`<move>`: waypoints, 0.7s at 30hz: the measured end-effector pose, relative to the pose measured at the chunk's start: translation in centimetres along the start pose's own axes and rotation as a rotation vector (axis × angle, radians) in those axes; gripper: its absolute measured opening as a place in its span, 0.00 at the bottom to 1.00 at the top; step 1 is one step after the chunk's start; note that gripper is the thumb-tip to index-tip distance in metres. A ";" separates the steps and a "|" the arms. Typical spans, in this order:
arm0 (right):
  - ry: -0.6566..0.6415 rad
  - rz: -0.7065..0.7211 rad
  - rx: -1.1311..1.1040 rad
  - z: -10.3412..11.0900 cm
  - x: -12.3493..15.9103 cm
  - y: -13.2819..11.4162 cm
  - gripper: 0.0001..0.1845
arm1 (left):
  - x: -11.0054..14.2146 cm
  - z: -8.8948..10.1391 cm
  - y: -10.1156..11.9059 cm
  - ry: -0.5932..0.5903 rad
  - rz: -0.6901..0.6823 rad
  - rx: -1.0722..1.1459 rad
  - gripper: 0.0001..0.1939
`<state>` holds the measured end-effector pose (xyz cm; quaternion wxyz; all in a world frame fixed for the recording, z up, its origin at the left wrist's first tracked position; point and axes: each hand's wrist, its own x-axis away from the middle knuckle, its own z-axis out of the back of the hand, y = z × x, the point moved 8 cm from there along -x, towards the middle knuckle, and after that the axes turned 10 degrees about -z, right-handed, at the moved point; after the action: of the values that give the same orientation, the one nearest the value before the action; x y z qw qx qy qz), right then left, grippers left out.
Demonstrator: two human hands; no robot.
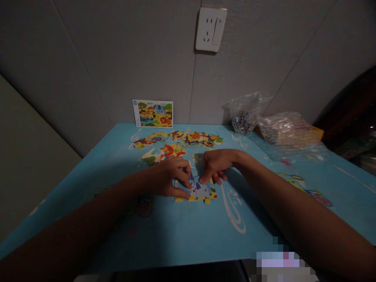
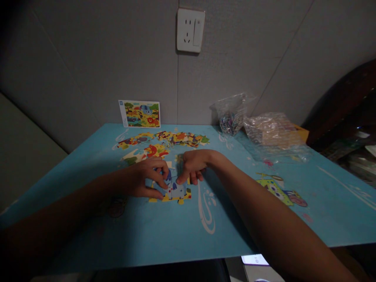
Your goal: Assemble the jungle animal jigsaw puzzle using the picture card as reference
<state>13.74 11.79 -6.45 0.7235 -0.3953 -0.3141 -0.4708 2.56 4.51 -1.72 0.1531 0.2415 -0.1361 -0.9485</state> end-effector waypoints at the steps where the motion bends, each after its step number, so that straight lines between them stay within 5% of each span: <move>1: 0.002 -0.014 0.001 0.0 -0.1 0.2 0.29 | 0.0 0.0 0.0 -0.002 0.002 -0.003 0.09; 21: 0.053 0.002 0.037 0.6 -0.2 0.4 0.35 | 0.0 0.1 0.1 -0.004 0.009 -0.012 0.09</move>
<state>14.02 12.50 -6.50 0.7391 -0.3695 -0.3031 -0.4747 2.57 4.47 -1.63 0.1587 0.2378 -0.1317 -0.9492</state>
